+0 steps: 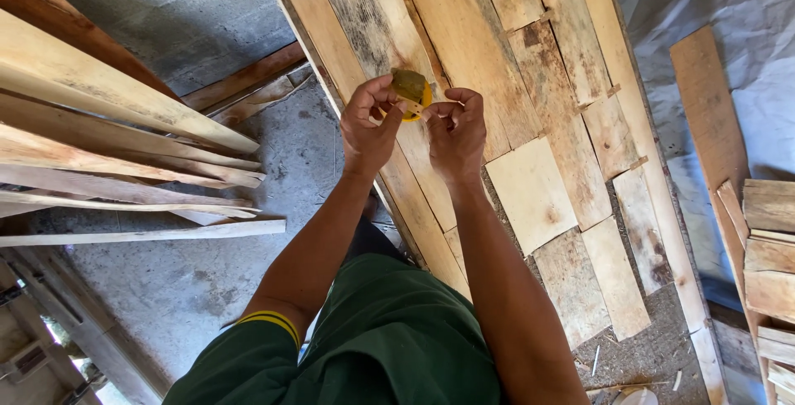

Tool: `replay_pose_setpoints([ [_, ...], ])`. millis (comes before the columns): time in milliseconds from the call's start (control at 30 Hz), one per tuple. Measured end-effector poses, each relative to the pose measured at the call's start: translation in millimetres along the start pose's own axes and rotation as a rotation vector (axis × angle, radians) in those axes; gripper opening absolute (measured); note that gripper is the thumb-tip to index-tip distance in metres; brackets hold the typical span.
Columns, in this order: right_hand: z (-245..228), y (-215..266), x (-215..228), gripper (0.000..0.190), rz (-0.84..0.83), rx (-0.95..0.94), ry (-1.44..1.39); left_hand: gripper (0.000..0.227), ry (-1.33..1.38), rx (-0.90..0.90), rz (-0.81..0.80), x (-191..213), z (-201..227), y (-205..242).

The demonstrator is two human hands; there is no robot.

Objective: Applying wood glue and arranging small wooden planks to create a decorative surface.

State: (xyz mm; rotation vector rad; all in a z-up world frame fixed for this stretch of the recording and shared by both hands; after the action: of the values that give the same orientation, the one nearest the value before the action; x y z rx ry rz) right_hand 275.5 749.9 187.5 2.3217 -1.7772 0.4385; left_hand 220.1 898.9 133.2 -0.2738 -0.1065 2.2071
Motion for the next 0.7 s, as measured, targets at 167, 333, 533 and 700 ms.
replay_pose_setpoints([
  [167,4.9,-3.5,-3.0,0.039,0.024,-0.019,0.065,0.033,-0.014,0.115,-0.06,1.1,4.8,-9.9],
  [333,2.8,-6.8,-6.2,0.04,0.087,-0.039,0.184,0.029,-0.122,0.11,-0.02,1.4,10.5,-14.2],
  [533,-12.9,-20.7,-17.5,0.057,0.121,0.214,0.498,0.033,-0.438,-0.112,0.001,4.5,20.5,-19.6],
  [700,-5.2,-36.0,-27.7,0.052,0.023,0.057,0.51,0.032,-0.402,-0.099,0.01,5.9,21.5,-22.9],
])
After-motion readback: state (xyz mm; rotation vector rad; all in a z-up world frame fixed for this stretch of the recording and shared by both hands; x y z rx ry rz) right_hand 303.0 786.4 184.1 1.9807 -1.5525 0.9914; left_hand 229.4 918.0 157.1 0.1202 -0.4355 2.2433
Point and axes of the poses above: each hand's wrist, its own y-axis away from the middle knuckle, its own x-axis out of the back of the hand, z = x × y, the point moved 5 cm from there along -y, towards the middle knuckle, and after that the axes turned 1 degree about y, right-handed, at the moved point
